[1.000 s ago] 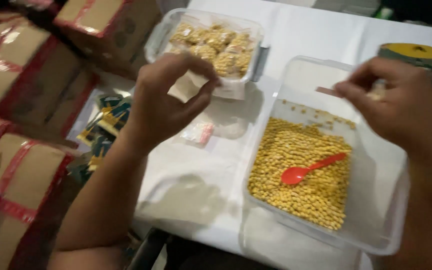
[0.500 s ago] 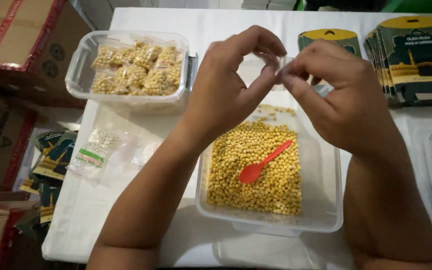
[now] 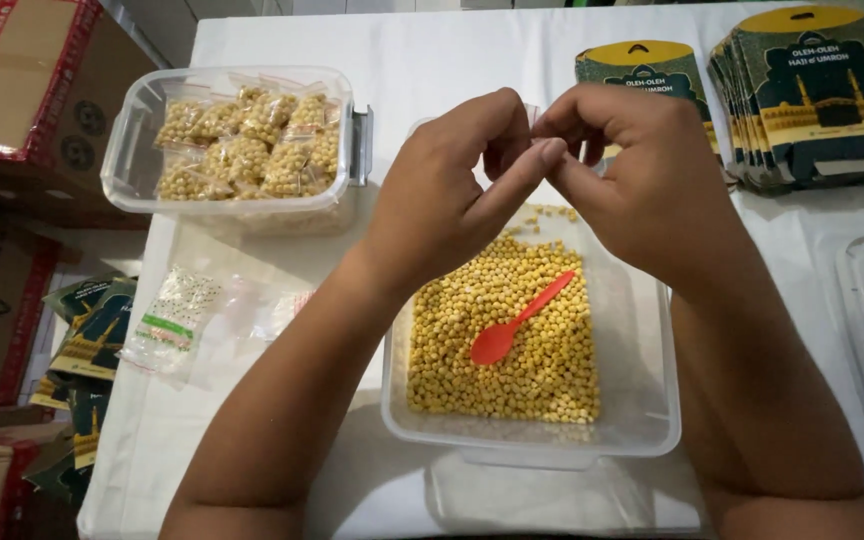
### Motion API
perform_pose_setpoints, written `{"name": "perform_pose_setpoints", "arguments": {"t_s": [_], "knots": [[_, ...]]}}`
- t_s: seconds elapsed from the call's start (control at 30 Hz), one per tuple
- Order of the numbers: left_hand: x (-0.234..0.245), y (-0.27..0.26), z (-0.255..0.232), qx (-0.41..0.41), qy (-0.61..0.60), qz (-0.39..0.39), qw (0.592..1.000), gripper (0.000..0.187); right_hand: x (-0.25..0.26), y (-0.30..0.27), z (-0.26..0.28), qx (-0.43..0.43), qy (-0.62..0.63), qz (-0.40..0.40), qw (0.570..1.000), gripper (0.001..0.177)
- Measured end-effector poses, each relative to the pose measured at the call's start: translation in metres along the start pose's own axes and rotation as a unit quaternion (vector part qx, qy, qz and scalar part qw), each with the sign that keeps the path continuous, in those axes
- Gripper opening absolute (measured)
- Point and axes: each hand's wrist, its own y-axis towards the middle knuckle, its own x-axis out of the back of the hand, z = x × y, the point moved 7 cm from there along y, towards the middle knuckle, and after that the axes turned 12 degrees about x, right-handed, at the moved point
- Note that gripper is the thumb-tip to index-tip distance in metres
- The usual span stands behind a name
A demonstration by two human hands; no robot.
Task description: Packing yellow beads from a large container into small individual plastic bags using a spoon and hands.
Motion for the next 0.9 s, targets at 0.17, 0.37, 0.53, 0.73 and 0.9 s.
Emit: {"name": "perform_pose_setpoints", "arguments": {"t_s": [0.17,0.37,0.53,0.73,0.9], "knots": [[-0.001,0.001,0.009,0.034,-0.022,0.005,0.999,0.032,-0.004,0.000,-0.002,-0.002,-0.009,0.026,1.000,0.007],[-0.003,0.002,0.017,0.092,-0.033,0.027,0.995,0.034,-0.009,0.002,-0.003,-0.011,-0.005,0.058,0.998,0.011],[-0.003,0.002,0.018,0.097,-0.042,0.040,0.994,0.022,-0.011,0.002,-0.005,-0.005,0.000,0.066,0.998,0.018],[-0.003,0.002,0.014,0.081,-0.075,0.058,0.992,0.023,-0.006,0.005,0.000,-0.001,0.027,0.020,0.999,0.009],[-0.001,0.002,0.011,0.079,-0.056,0.052,0.994,0.018,-0.003,0.004,-0.002,-0.002,0.012,0.009,1.000,0.011]]}}
